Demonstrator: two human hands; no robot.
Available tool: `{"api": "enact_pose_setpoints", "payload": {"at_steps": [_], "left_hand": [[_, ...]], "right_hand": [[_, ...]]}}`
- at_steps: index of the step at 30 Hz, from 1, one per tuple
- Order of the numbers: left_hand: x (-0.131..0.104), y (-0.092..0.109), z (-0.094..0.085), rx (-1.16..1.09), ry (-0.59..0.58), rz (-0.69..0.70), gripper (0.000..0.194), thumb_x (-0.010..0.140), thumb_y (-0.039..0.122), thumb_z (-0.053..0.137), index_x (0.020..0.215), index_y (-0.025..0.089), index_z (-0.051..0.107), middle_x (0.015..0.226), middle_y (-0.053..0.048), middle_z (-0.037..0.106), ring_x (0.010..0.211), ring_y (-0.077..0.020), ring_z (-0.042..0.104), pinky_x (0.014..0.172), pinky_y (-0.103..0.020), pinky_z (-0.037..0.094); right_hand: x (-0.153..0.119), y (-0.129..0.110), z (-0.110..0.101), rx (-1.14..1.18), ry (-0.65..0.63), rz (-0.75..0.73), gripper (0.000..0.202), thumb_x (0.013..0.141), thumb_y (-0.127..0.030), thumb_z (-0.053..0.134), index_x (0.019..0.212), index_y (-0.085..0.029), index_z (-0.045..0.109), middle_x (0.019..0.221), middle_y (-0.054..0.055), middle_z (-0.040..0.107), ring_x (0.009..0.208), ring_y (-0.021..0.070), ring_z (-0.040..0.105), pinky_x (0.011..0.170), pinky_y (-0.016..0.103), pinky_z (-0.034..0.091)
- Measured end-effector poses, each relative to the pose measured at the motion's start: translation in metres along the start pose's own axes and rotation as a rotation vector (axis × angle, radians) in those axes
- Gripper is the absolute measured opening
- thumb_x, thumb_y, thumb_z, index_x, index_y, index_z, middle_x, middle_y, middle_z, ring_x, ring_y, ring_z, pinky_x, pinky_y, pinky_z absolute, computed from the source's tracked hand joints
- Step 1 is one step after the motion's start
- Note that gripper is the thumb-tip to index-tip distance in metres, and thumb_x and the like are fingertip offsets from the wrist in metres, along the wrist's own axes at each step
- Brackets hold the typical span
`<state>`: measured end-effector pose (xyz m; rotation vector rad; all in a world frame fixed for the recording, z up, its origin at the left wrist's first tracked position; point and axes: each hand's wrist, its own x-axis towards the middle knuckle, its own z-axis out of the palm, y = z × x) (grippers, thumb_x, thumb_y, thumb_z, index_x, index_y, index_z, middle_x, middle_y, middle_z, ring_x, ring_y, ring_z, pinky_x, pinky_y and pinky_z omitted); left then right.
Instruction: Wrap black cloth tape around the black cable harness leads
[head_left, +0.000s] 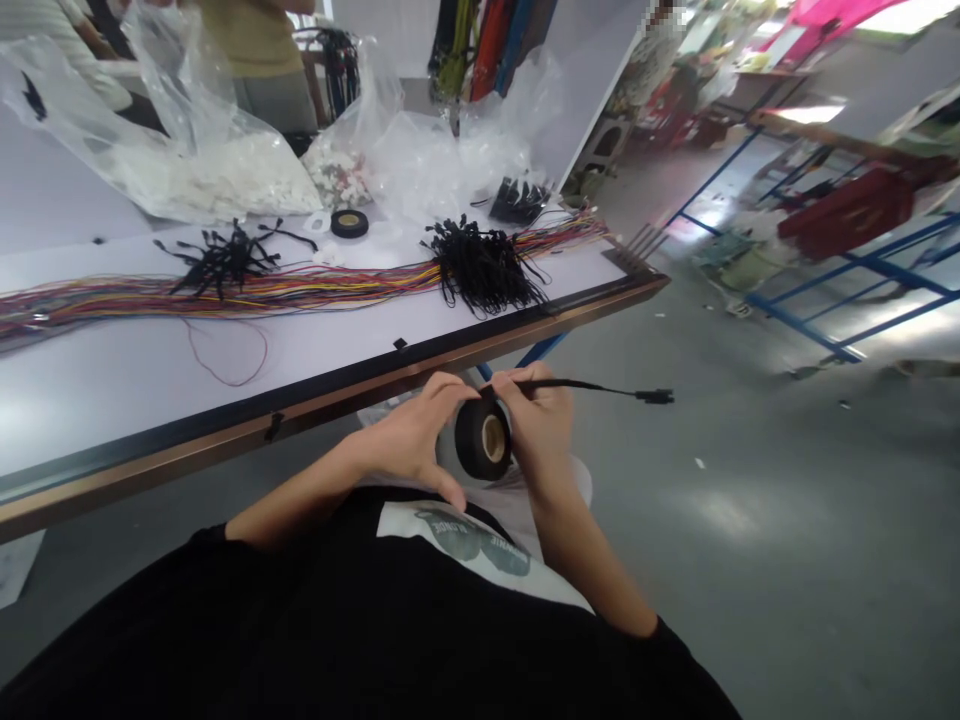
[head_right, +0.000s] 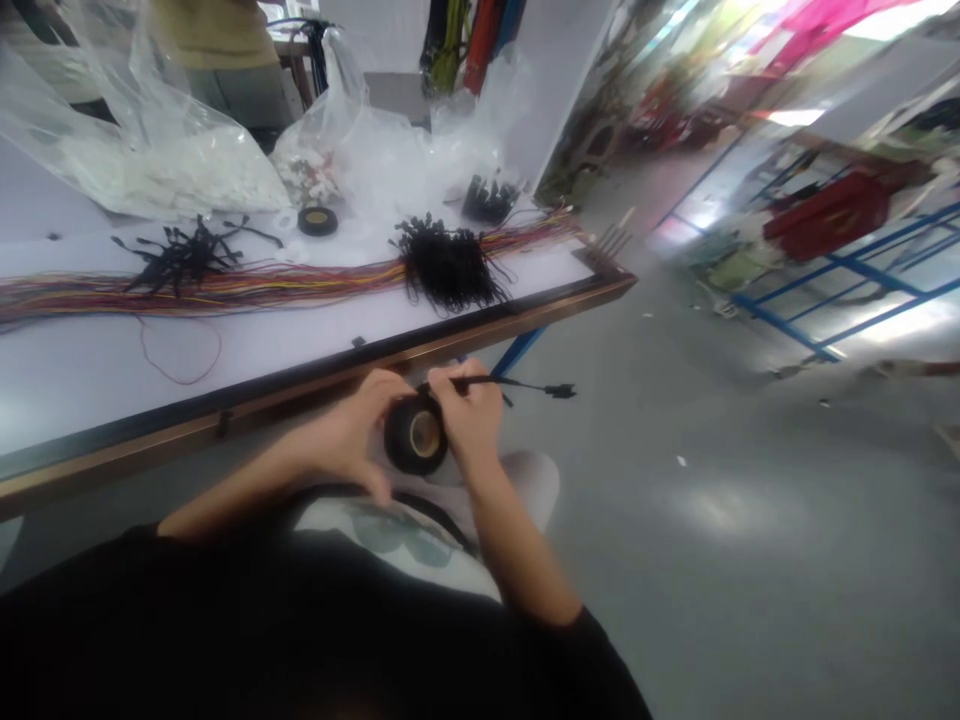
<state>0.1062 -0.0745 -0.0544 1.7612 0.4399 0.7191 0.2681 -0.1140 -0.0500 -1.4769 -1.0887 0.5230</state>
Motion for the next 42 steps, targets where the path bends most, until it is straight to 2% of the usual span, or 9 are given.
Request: {"api": "enact_pose_setpoints", "payload": {"at_steps": [2,4,7,16,21,24,29,39,42], "left_hand": [[0.004,0.005,-0.007,0.118,-0.028,0.053,0.052,0.057,0.056,0.069,0.090,0.017,0.056,0.097,-0.006,0.051,0.082,-0.0164,0.049,0.075,-0.033,0.045],[0.010,0.008,-0.009,0.169,0.073,0.012,0.030,0.075,0.046,0.056,0.080,0.017,0.053,0.083,-0.002,0.051,0.074,-0.0131,0.049,0.070,-0.029,0.045],[0.018,0.010,-0.004,0.289,0.203,-0.073,0.012,0.076,0.027,0.055,0.078,0.017,0.050,0.070,0.003,0.049,0.062,-0.0092,0.045,0.060,-0.023,0.041],[0.027,-0.001,0.010,0.901,0.320,0.166,0.008,0.078,0.017,0.054,0.071,0.016,0.058,0.073,-0.003,0.061,0.072,-0.0158,0.052,0.070,-0.030,0.042],[0.027,-0.010,0.009,1.049,0.409,0.266,0.019,0.080,0.013,0.047,0.070,0.017,0.063,0.070,-0.005,0.066,0.068,-0.0162,0.056,0.067,-0.029,0.043],[0.026,-0.011,0.007,1.057,0.443,0.204,0.017,0.080,0.015,0.049,0.074,0.017,0.065,0.070,-0.004,0.067,0.066,-0.0160,0.059,0.064,-0.028,0.044],[0.026,-0.009,0.004,0.960,0.379,0.040,0.012,0.081,0.020,0.054,0.080,0.018,0.066,0.077,-0.004,0.070,0.072,-0.0158,0.063,0.069,-0.026,0.047],[0.029,-0.014,0.004,0.811,0.310,-0.196,0.022,0.082,0.016,0.045,0.100,0.016,0.058,0.084,-0.006,0.069,0.078,-0.0192,0.064,0.071,-0.029,0.048],[0.028,-0.013,0.002,0.674,0.306,-0.254,0.018,0.078,0.013,0.047,0.092,0.018,0.057,0.078,-0.003,0.068,0.074,-0.0181,0.063,0.068,-0.028,0.047]], "right_hand": [[-0.001,-0.007,-0.002,0.001,-0.103,-0.042,0.016,0.070,-0.027,0.062,0.058,-0.021,0.053,0.065,-0.003,0.063,0.065,0.0147,0.059,0.068,0.032,0.044],[-0.001,-0.012,-0.003,0.014,-0.174,-0.148,0.017,0.070,-0.025,0.063,0.057,-0.022,0.052,0.066,-0.002,0.063,0.068,0.0154,0.060,0.071,0.034,0.045],[-0.001,-0.014,-0.002,-0.043,-0.144,-0.279,0.019,0.070,-0.025,0.063,0.055,-0.022,0.052,0.066,-0.002,0.061,0.072,0.0161,0.059,0.074,0.035,0.044],[-0.012,0.001,0.012,-0.046,0.106,-0.283,0.025,0.074,-0.029,0.062,0.054,-0.022,0.048,0.065,-0.001,0.056,0.070,0.0155,0.055,0.070,0.034,0.044],[-0.009,-0.004,0.008,-0.052,-0.006,-0.194,0.023,0.077,-0.033,0.059,0.059,-0.022,0.052,0.069,-0.001,0.058,0.069,0.0151,0.055,0.069,0.033,0.046],[-0.004,-0.006,0.001,-0.117,-0.163,-0.174,0.012,0.075,-0.034,0.059,0.077,-0.022,0.060,0.088,0.003,0.063,0.081,0.0174,0.058,0.075,0.034,0.047],[0.000,-0.004,-0.003,-0.420,-0.360,-0.183,0.029,0.076,-0.029,0.054,0.103,-0.022,0.057,0.094,0.006,0.066,0.081,0.0207,0.060,0.074,0.036,0.047],[-0.002,-0.009,0.008,-0.808,-0.389,-0.220,0.035,0.081,-0.029,0.047,0.115,-0.023,0.053,0.087,0.004,0.072,0.077,0.0232,0.065,0.075,0.037,0.041],[-0.004,-0.010,0.008,-0.870,-0.427,-0.213,0.033,0.084,-0.029,0.044,0.114,-0.022,0.054,0.090,0.005,0.073,0.080,0.0231,0.065,0.074,0.036,0.039]]}}
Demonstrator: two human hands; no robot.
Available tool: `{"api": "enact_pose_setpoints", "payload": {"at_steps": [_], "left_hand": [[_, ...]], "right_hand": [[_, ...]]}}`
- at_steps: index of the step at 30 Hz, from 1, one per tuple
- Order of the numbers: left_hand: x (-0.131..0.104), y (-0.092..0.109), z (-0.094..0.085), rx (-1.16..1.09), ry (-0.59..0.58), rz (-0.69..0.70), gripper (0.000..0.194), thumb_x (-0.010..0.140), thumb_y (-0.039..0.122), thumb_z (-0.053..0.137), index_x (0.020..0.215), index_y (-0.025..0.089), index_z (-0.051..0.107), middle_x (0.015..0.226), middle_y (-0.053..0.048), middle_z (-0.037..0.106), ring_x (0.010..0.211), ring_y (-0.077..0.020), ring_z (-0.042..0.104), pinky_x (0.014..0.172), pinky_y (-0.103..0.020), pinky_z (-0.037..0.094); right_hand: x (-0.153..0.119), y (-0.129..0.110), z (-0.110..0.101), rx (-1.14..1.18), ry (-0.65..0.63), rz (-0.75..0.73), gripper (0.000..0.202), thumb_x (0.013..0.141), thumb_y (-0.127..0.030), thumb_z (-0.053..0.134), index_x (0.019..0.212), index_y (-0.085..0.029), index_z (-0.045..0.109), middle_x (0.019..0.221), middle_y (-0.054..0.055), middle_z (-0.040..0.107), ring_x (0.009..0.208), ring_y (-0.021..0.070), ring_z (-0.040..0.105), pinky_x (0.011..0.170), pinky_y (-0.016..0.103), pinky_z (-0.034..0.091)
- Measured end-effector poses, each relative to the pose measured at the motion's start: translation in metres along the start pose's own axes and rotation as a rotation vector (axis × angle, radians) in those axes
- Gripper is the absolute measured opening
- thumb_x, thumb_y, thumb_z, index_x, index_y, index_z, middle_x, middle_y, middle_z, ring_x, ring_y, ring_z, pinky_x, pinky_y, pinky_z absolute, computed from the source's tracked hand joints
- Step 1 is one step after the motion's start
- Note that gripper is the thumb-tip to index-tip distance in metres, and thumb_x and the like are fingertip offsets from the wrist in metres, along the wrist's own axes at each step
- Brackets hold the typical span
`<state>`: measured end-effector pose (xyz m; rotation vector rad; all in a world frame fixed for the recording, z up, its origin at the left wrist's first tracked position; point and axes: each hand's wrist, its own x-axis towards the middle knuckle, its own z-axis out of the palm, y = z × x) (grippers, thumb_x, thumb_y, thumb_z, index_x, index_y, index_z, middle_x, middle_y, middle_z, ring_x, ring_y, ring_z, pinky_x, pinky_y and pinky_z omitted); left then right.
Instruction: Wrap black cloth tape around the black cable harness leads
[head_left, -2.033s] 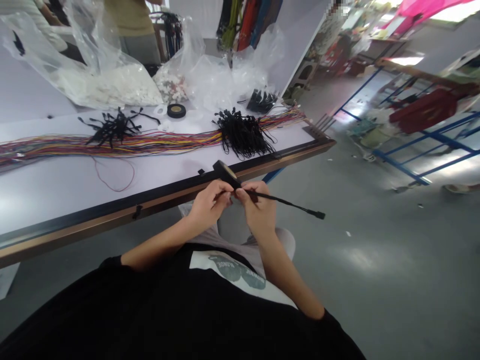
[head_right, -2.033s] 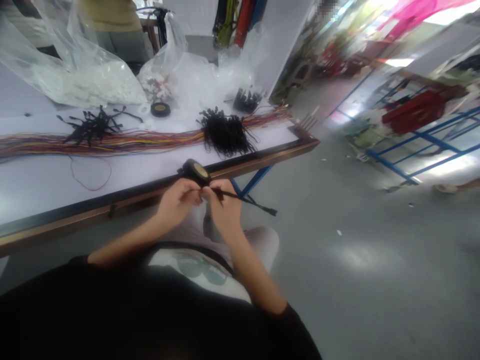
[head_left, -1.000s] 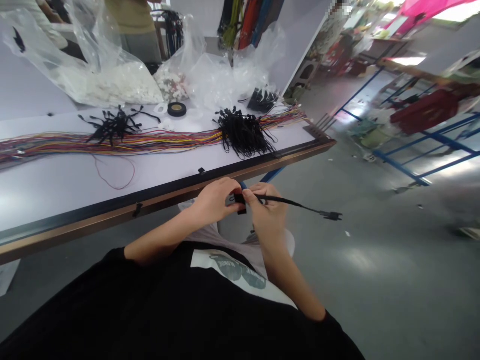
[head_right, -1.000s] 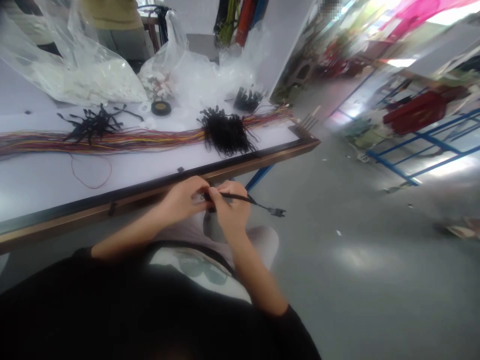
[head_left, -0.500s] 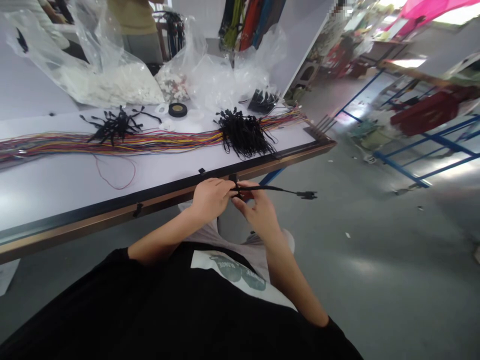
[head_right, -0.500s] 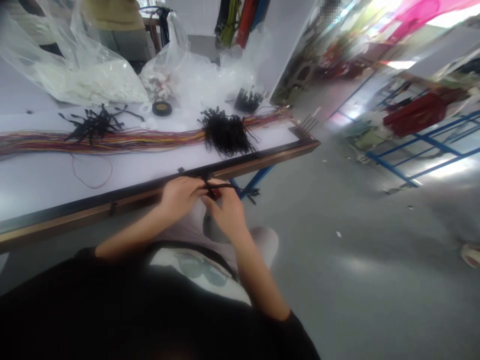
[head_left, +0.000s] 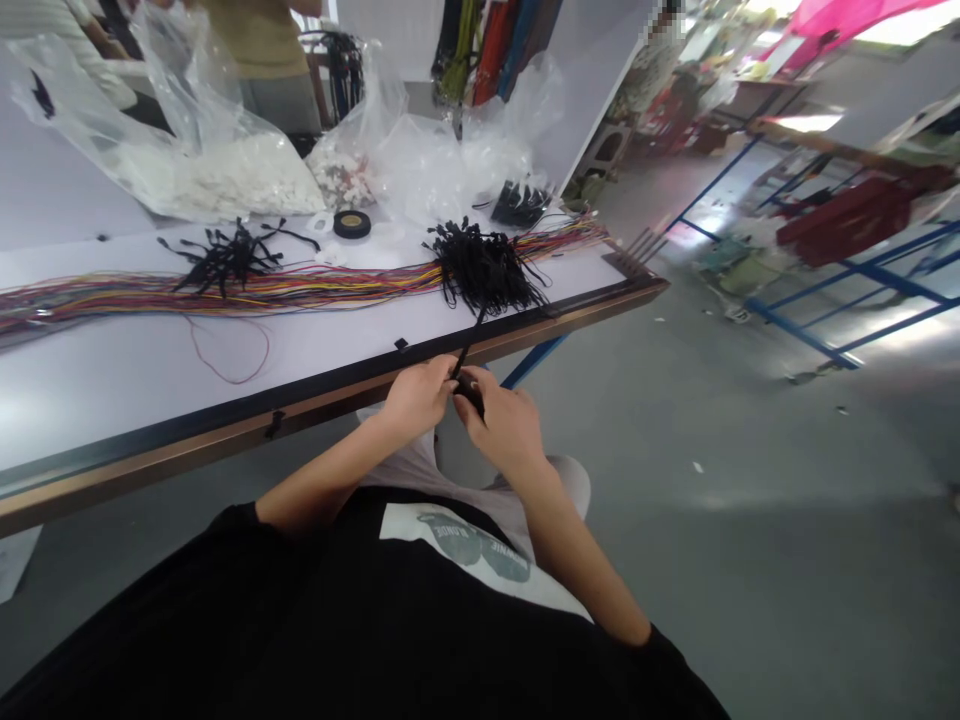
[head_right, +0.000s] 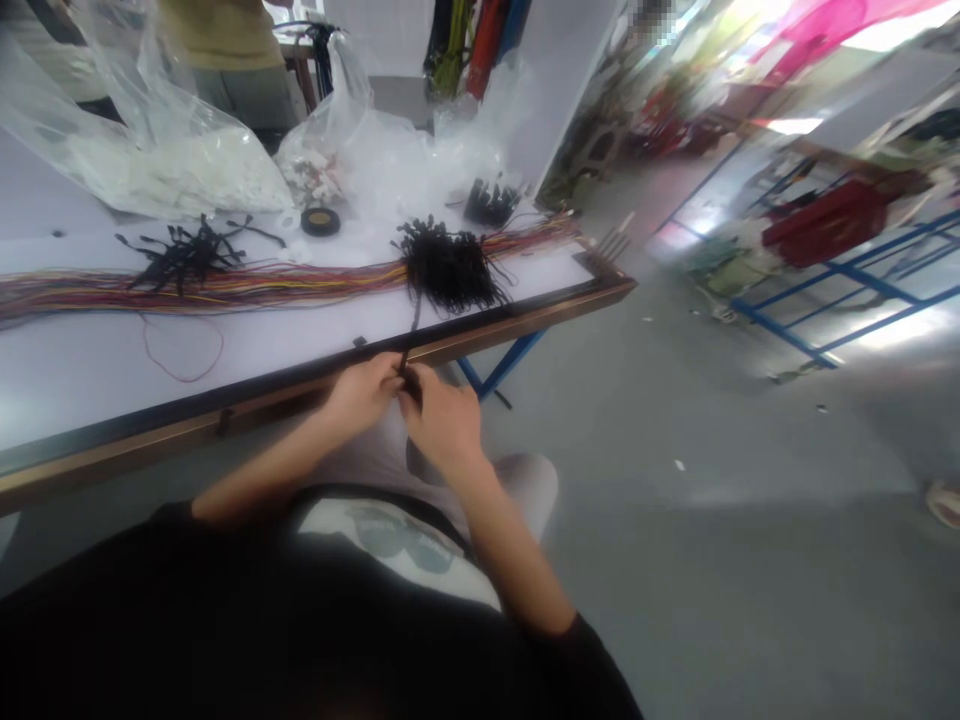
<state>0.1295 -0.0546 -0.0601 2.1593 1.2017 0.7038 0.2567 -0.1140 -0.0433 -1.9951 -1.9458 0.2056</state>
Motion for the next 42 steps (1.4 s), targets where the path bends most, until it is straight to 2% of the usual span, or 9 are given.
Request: {"api": "enact_pose_setpoints", "payload": {"at_steps": [4,9,13,16,22,27,33,39,42], "left_hand": [[-0.002,0.002,-0.005,-0.288,-0.058,-0.083,0.009,0.072,0.013,0.052,0.079,0.018,0.053,0.062,0.003,0.060,0.062,-0.0130,0.058,0.064,-0.025,0.045],[-0.003,0.005,-0.008,-0.692,-0.215,-0.165,0.009,0.070,0.013,0.052,0.078,0.016,0.048,0.057,0.005,0.056,0.057,-0.0095,0.056,0.060,-0.022,0.043],[-0.001,0.002,-0.005,-0.823,-0.178,-0.187,0.020,0.063,0.021,0.065,0.073,0.015,0.048,0.061,0.004,0.056,0.058,-0.0088,0.054,0.060,-0.022,0.043],[0.001,-0.002,-0.003,-0.764,-0.143,-0.219,0.024,0.058,0.025,0.070,0.066,0.015,0.049,0.056,0.005,0.054,0.054,-0.0087,0.053,0.058,-0.022,0.041],[0.004,-0.010,-0.003,-0.396,-0.118,-0.199,0.017,0.069,0.028,0.060,0.058,0.015,0.060,0.051,0.002,0.057,0.052,-0.0120,0.056,0.055,-0.022,0.040],[0.003,-0.016,-0.001,-0.311,-0.150,-0.026,0.016,0.074,0.024,0.052,0.065,0.016,0.063,0.062,0.000,0.063,0.058,-0.0125,0.058,0.058,-0.021,0.042],[0.004,-0.013,0.005,0.115,-0.192,0.115,0.018,0.077,0.019,0.046,0.065,0.015,0.059,0.068,-0.006,0.064,0.066,-0.0180,0.060,0.067,-0.028,0.045],[0.001,-0.014,0.007,0.016,-0.190,0.112,0.017,0.080,0.019,0.044,0.080,0.016,0.061,0.077,-0.004,0.067,0.072,-0.0163,0.062,0.069,-0.026,0.047],[0.002,-0.016,0.011,0.060,-0.199,0.120,0.017,0.080,0.020,0.045,0.077,0.016,0.061,0.078,-0.005,0.067,0.073,-0.0168,0.063,0.070,-0.026,0.047]], "right_hand": [[0.000,0.005,-0.003,-0.060,-0.079,-0.003,0.031,0.086,-0.029,0.040,0.112,-0.024,0.056,0.089,0.004,0.073,0.079,0.0226,0.065,0.073,0.034,0.037],[0.003,0.014,-0.007,-0.049,-0.069,-0.072,0.029,0.086,-0.028,0.042,0.111,-0.027,0.057,0.097,0.002,0.072,0.081,0.0215,0.063,0.078,0.035,0.036],[0.004,0.011,-0.008,-0.060,-0.094,-0.088,0.030,0.086,-0.028,0.041,0.111,-0.024,0.057,0.098,0.004,0.072,0.082,0.0224,0.063,0.079,0.035,0.036],[0.003,0.007,-0.008,-0.097,-0.111,-0.091,0.029,0.086,-0.028,0.040,0.110,-0.022,0.057,0.093,0.006,0.072,0.082,0.0230,0.062,0.078,0.035,0.035],[-0.001,0.003,-0.003,-0.158,-0.051,-0.081,0.029,0.086,-0.027,0.041,0.108,-0.021,0.058,0.089,0.008,0.071,0.085,0.0240,0.062,0.077,0.036,0.032],[0.001,0.002,0.000,-0.232,-0.061,-0.079,0.031,0.086,-0.025,0.040,0.111,-0.025,0.058,0.093,0.007,0.072,0.085,0.0230,0.063,0.075,0.035,0.029],[0.007,0.001,0.001,-0.365,-0.196,-0.067,0.031,0.089,-0.029,0.036,0.105,-0.028,0.063,0.086,0.007,0.073,0.076,0.0213,0.063,0.065,0.033,0.026],[0.008,0.002,-0.001,-0.337,-0.217,-0.017,0.033,0.089,-0.029,0.035,0.097,-0.026,0.067,0.085,0.006,0.073,0.076,0.0211,0.063,0.065,0.033,0.029],[0.009,0.004,0.000,-0.317,-0.223,-0.012,0.032,0.089,-0.030,0.037,0.097,-0.027,0.068,0.084,0.005,0.073,0.076,0.0203,0.063,0.067,0.032,0.030]]}}
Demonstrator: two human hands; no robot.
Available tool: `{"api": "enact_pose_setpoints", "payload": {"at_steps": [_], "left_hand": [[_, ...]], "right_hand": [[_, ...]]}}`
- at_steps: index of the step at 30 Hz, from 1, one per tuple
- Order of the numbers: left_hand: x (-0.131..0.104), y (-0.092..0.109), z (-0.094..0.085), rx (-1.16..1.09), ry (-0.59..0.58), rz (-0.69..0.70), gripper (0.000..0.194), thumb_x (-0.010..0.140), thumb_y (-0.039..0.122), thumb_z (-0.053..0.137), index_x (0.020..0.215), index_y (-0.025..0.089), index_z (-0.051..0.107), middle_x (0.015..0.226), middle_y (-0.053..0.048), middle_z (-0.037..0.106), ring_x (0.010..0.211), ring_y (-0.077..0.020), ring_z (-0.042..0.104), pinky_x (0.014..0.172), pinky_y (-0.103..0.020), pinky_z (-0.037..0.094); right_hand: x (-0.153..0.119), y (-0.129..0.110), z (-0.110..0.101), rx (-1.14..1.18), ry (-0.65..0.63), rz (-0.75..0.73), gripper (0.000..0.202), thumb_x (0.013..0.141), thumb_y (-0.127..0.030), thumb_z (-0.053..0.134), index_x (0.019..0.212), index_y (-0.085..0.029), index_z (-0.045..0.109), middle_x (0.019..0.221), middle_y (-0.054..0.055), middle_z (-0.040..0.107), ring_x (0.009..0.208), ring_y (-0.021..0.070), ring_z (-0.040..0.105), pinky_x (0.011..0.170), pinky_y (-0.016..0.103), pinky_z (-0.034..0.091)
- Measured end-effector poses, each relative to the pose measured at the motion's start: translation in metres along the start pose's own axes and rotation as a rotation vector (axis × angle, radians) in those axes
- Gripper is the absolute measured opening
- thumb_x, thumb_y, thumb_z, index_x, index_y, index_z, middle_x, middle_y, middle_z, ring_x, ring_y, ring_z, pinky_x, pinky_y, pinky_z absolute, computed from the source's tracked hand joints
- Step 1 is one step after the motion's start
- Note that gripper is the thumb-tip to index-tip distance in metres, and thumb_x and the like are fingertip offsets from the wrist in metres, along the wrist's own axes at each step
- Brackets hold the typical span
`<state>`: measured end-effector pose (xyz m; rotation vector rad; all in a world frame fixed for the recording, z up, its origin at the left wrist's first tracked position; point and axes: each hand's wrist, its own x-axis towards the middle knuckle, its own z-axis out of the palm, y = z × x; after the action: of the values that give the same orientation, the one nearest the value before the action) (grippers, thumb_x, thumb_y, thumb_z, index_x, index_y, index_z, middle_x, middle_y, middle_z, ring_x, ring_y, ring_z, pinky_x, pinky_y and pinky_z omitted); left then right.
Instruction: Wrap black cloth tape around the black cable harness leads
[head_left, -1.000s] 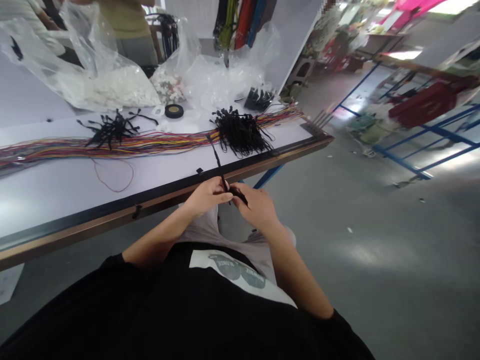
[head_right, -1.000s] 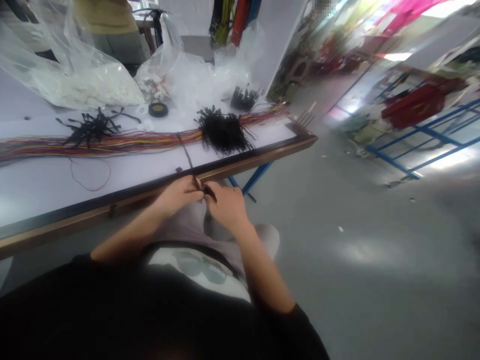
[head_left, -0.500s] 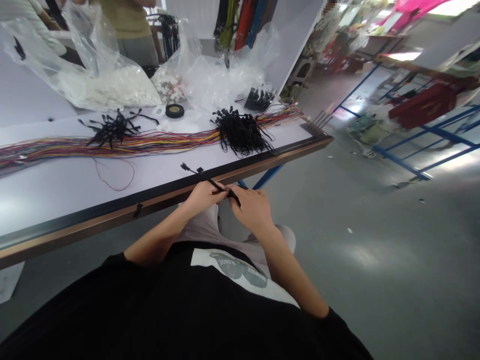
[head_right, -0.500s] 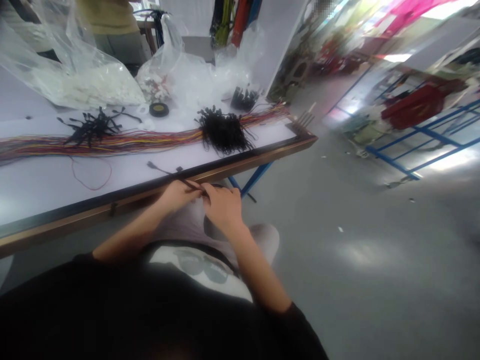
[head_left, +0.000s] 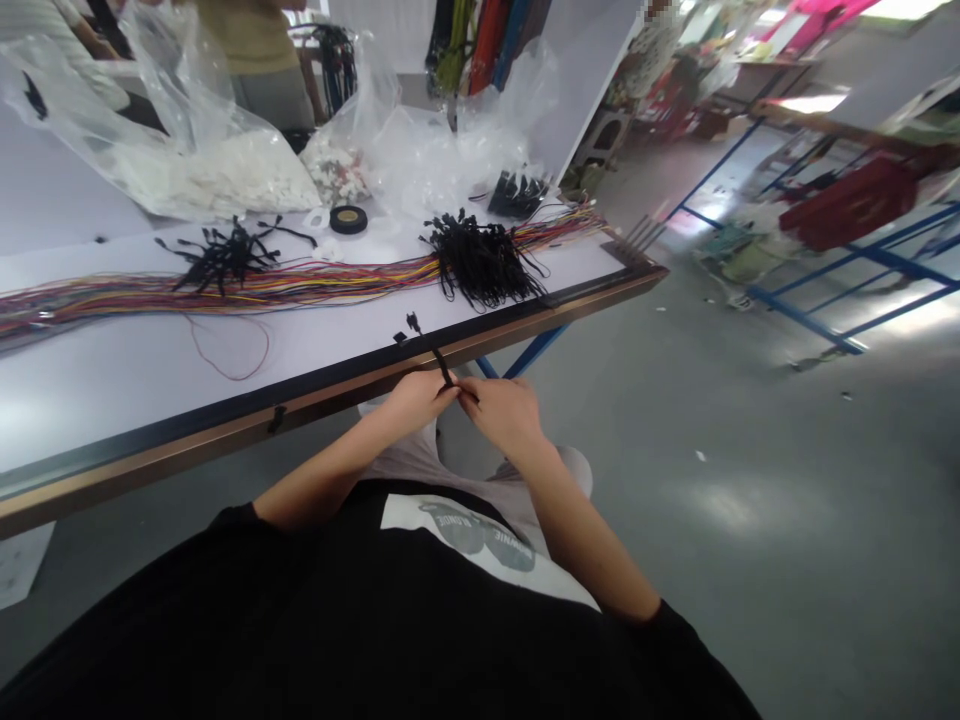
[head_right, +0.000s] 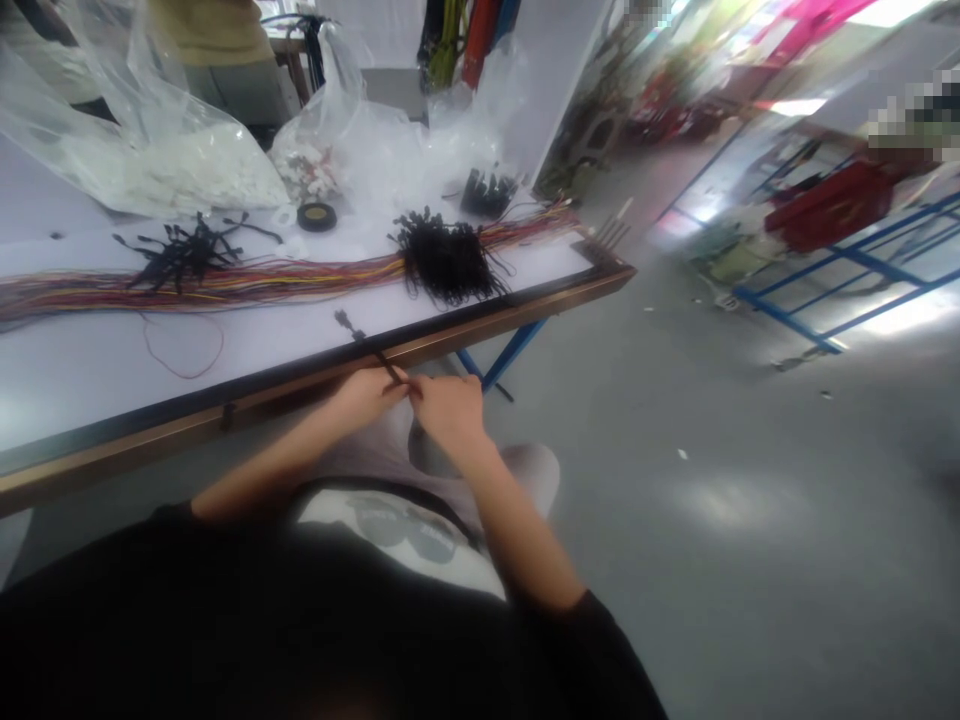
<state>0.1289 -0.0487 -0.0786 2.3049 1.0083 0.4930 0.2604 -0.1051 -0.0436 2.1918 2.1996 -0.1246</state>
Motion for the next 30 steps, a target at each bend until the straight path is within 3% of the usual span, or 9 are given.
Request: {"api": "enact_pose_setpoints", "payload": {"at_steps": [5,8,11,14,17,20,23,26,30], "left_hand": [[0.004,-0.003,0.012,0.136,0.025,-0.114,0.016,0.074,0.018,0.047,0.062,0.016,0.058,0.068,-0.008,0.066,0.067,-0.0203,0.062,0.066,-0.028,0.046],[0.002,-0.003,0.016,0.064,0.095,-0.174,0.014,0.071,0.017,0.047,0.060,0.016,0.056,0.068,-0.007,0.065,0.069,-0.0203,0.061,0.067,-0.029,0.045],[-0.002,0.001,0.015,-0.163,0.215,-0.244,0.009,0.067,0.016,0.049,0.059,0.017,0.054,0.063,-0.002,0.061,0.066,-0.0166,0.058,0.067,-0.027,0.044],[-0.004,0.007,0.013,-0.520,0.282,-0.362,0.010,0.065,0.018,0.047,0.055,0.017,0.049,0.050,0.003,0.049,0.051,-0.0111,0.049,0.053,-0.023,0.040],[-0.006,0.014,0.012,-0.925,0.283,-0.463,0.012,0.063,0.019,0.047,0.052,0.018,0.042,0.043,0.006,0.038,0.039,-0.0067,0.035,0.041,-0.021,0.031],[-0.009,0.019,0.007,-1.126,0.263,-0.419,0.013,0.060,0.019,0.050,0.051,0.018,0.040,0.043,0.006,0.037,0.037,-0.0046,0.031,0.038,-0.019,0.028],[-0.014,0.028,-0.001,-1.055,0.292,-0.348,0.013,0.060,0.018,0.050,0.049,0.017,0.043,0.042,0.006,0.037,0.038,-0.0042,0.034,0.038,-0.018,0.030],[-0.018,0.040,-0.008,-0.936,0.324,-0.307,0.015,0.061,0.016,0.049,0.047,0.015,0.045,0.043,0.006,0.040,0.038,-0.0035,0.038,0.039,-0.016,0.032],[-0.020,0.043,-0.025,-1.041,0.361,-0.336,0.015,0.060,0.013,0.052,0.047,0.015,0.045,0.041,0.007,0.041,0.035,-0.0032,0.038,0.035,-0.015,0.030]], "right_hand": [[0.002,-0.001,0.013,0.021,0.008,-0.027,0.033,0.088,-0.030,0.037,0.096,-0.028,0.069,0.077,0.006,0.072,0.071,0.0193,0.061,0.070,0.034,0.029],[0.002,-0.002,0.023,0.006,0.088,-0.069,0.035,0.089,-0.027,0.035,0.093,-0.023,0.070,0.075,0.008,0.070,0.073,0.0197,0.058,0.075,0.037,0.027],[0.000,-0.001,0.030,0.002,0.211,-0.115,0.035,0.089,-0.026,0.035,0.090,-0.023,0.070,0.073,0.008,0.067,0.076,0.0202,0.055,0.083,0.040,0.023],[-0.003,-0.001,0.031,0.024,0.336,-0.124,0.037,0.091,-0.027,0.033,0.088,-0.024,0.070,0.072,0.006,0.065,0.078,0.0196,0.053,0.088,0.040,0.021],[-0.007,-0.001,0.028,0.083,0.419,-0.106,0.036,0.091,-0.031,0.034,0.087,-0.026,0.070,0.071,0.005,0.063,0.077,0.0184,0.051,0.088,0.039,0.022],[-0.011,0.000,0.022,0.177,0.452,-0.080,0.034,0.090,-0.034,0.038,0.084,-0.027,0.070,0.067,0.003,0.061,0.073,0.0168,0.051,0.088,0.037,0.024],[-0.011,0.000,0.016,0.395,0.405,-0.090,0.033,0.088,-0.035,0.040,0.075,-0.024,0.068,0.062,0.001,0.059,0.066,0.0147,0.051,0.080,0.033,0.030],[-0.010,-0.003,0.016,0.801,0.305,-0.077,0.033,0.083,-0.037,0.044,0.063,-0.020,0.063,0.056,-0.001,0.055,0.057,0.0127,0.048,0.063,0.027,0.033],[-0.007,0.006,0.024,1.279,0.302,0.108,0.025,0.073,-0.042,0.055,0.066,-0.019,0.064,0.058,-0.002,0.055,0.053,0.0119,0.047,0.055,0.026,0.037]]}}
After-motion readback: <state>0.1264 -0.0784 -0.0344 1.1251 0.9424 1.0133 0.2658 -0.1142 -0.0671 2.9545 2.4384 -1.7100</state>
